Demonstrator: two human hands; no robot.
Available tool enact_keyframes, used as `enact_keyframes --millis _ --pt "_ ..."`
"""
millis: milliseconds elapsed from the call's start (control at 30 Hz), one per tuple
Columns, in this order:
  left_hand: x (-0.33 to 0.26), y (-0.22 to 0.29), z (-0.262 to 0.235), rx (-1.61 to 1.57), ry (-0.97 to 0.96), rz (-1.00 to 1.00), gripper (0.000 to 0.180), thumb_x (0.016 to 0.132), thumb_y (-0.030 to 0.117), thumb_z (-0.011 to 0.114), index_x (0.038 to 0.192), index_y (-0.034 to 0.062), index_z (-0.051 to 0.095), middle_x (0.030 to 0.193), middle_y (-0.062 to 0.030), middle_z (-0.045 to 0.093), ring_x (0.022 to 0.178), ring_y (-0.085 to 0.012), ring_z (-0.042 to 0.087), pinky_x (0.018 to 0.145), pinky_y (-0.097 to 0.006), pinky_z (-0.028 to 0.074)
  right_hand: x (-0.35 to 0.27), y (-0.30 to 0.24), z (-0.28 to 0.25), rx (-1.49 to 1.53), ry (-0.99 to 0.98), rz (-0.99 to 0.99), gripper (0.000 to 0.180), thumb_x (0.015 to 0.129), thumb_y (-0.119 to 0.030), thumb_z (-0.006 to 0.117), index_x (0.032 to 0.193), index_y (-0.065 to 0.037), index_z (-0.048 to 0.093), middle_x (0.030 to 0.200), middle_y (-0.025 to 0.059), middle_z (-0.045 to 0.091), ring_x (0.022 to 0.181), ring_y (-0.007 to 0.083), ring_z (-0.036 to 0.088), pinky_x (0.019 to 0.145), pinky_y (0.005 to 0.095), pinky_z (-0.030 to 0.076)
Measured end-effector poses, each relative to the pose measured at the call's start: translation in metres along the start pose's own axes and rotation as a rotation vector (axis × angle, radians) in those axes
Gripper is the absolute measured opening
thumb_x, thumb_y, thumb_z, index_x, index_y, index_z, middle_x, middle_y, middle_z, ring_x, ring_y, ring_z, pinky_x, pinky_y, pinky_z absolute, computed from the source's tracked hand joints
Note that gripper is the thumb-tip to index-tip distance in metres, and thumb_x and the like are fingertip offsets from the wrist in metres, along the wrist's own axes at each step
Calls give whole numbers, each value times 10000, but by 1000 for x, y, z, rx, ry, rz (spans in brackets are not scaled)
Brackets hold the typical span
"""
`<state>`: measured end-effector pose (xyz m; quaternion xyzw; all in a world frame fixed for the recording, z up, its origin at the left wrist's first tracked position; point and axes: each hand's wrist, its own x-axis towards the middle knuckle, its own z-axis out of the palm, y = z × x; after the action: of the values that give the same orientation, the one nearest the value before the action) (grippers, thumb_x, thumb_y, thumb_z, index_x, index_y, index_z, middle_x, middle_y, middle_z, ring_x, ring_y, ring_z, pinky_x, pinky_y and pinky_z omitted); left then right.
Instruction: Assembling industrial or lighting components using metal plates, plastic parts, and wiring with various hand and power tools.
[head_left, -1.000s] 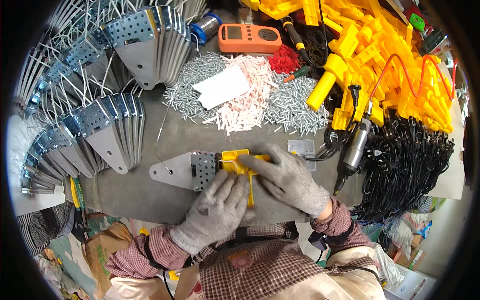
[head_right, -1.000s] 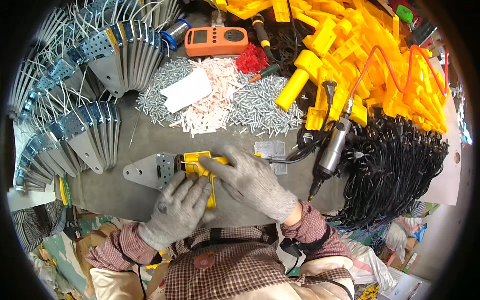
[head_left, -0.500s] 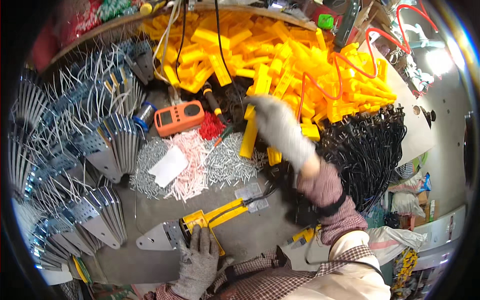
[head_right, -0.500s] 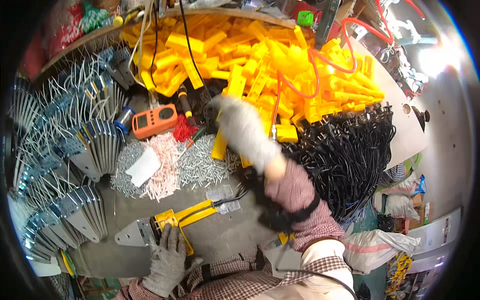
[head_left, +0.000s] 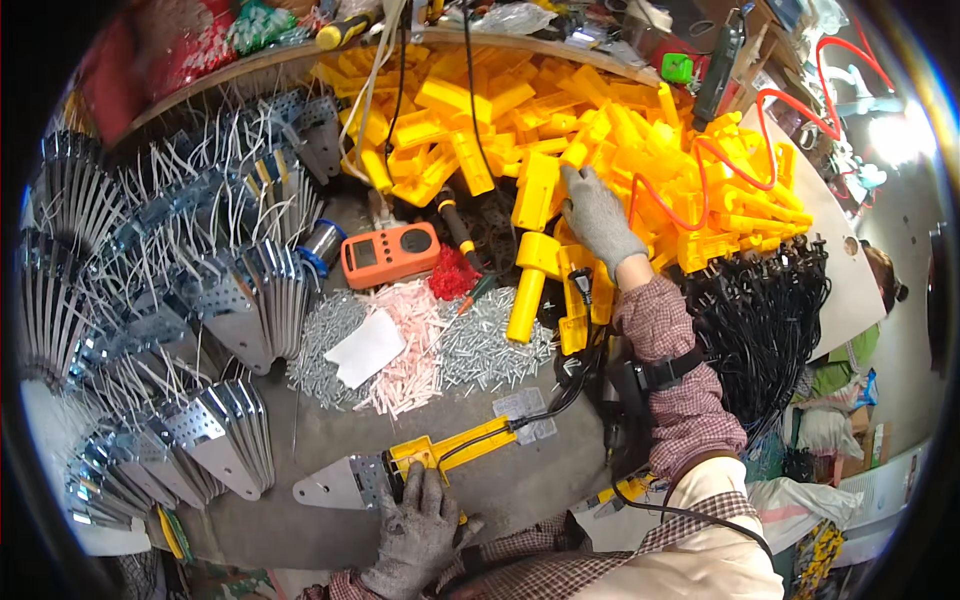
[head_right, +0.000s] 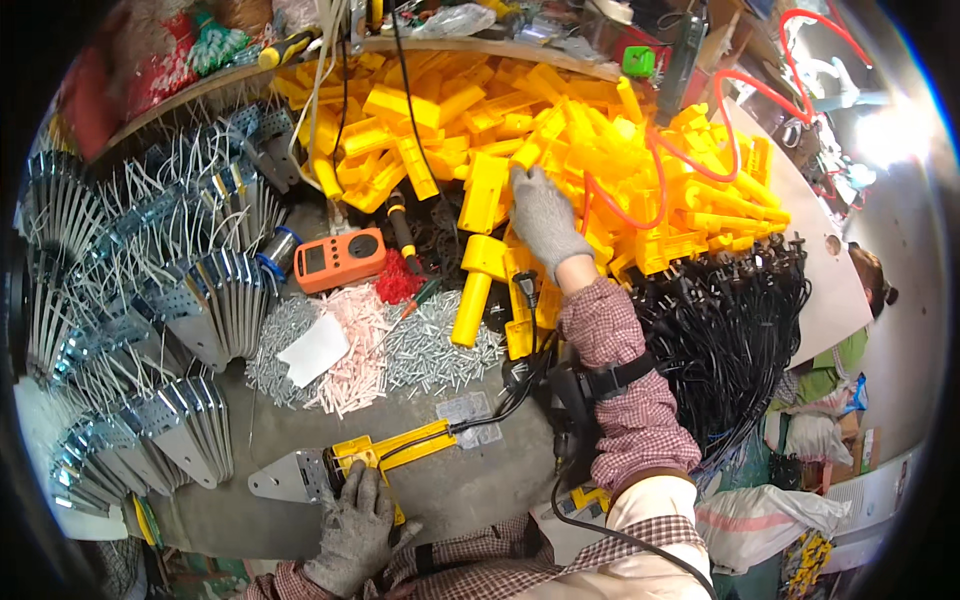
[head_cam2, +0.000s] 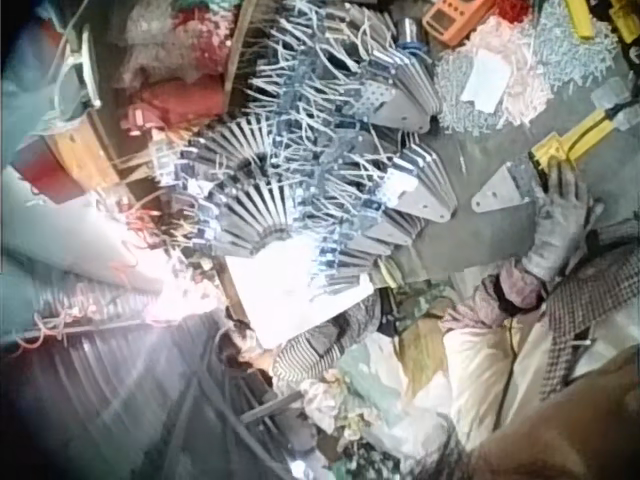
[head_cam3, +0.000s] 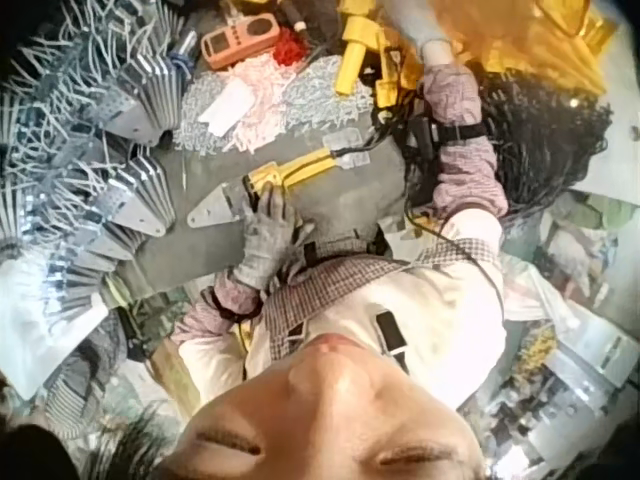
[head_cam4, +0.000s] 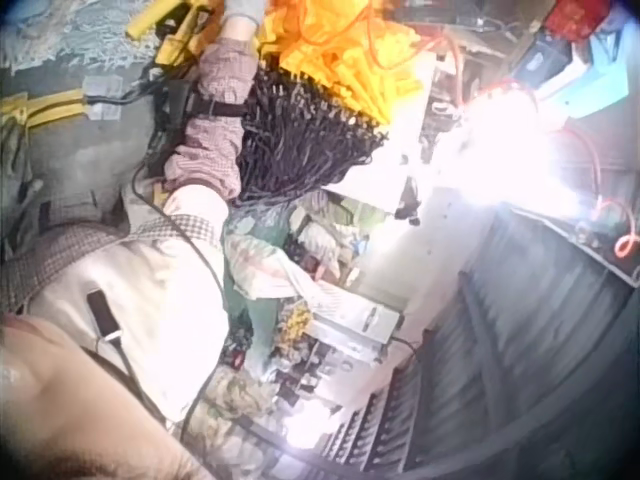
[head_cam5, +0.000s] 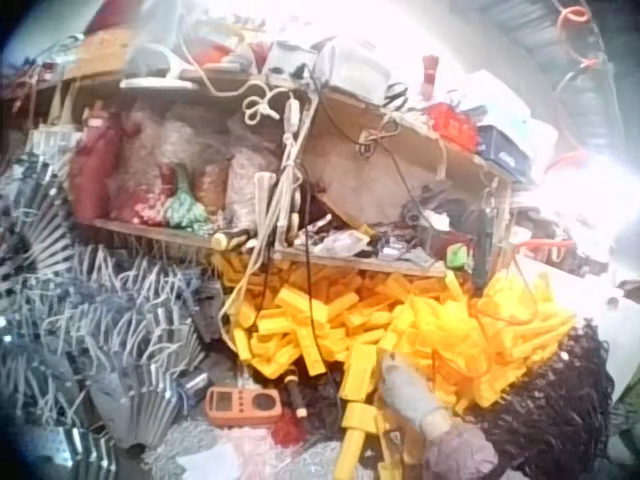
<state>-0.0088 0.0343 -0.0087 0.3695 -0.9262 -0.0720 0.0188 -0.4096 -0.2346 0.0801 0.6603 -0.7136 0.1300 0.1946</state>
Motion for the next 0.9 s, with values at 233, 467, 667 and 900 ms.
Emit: enact_keyframes --millis 233,467,667,900 --pt "11 8 -3 -83 48 1 702 921 556 616 1263 -57 604 1381 -263 520 1375 -421 446 1023 -702 360 -4 35 9 157 423 -77 322 813 -173 754 1100 -43 690 1002 141 672 951 313 686 810 409 568" --pt "-2 7 11 -49 132 -97 732 865 534 676 1256 -80 594 1356 -250 535 1376 -399 455 999 -697 389 -110 -56 -67 1875 165 217 130 953 -188 628 965 -59 634 944 9 599 828 175 589 817 296 482" --pt "5 19 5 -72 155 -18 696 848 490 705 1242 -74 594 1336 -249 544 1355 -408 467 1012 -691 394 -247 -130 -82 1393 -181 349 129 989 -40 587 1115 -44 619 989 64 638 915 166 629 837 308 507" --pt "-1 13 12 -183 138 -31 602 874 452 700 1259 -2 609 1380 -214 520 1391 -363 428 1102 -654 309 -252 -166 -88 994 -417 97 315 929 -91 634 1229 -33 555 1178 118 597 1137 267 566 993 393 441"
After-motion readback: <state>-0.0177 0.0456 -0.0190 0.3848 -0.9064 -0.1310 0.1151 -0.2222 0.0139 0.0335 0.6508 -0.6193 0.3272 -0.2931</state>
